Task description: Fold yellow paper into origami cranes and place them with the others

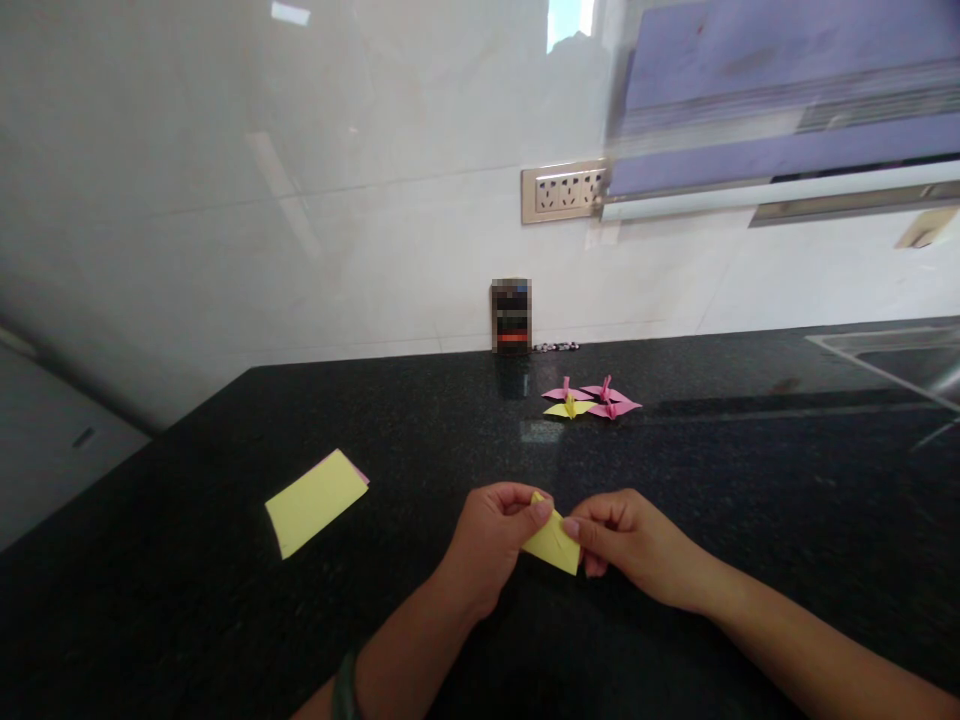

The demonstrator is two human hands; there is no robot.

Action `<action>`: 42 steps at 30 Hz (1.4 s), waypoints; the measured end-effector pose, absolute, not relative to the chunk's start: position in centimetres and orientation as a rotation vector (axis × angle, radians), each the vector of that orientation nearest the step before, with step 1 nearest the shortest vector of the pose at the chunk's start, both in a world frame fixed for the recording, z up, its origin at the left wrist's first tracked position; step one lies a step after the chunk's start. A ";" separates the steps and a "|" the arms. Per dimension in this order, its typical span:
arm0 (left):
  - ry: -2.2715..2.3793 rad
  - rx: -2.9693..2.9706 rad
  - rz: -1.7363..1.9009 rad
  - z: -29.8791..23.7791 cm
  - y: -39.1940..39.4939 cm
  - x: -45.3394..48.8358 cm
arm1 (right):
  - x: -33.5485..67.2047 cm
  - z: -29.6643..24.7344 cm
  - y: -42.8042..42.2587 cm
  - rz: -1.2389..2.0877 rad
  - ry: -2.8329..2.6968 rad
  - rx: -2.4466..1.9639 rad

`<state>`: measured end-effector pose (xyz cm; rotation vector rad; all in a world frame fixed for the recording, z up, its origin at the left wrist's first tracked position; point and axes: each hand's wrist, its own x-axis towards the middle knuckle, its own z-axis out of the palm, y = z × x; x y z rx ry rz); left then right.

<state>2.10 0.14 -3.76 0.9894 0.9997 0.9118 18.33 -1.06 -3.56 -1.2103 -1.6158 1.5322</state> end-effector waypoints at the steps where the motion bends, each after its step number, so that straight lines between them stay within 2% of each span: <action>1: 1.003 0.994 0.905 -3.7 0.1 2.1 | 18.3 -3.6 -1.1 1.536 -1.616 -1.208; 42: 1.074 1.070 0.905 -3.6 0.1 2.4 | 18.2 -3.5 -1.1 1.613 -1.589 -1.235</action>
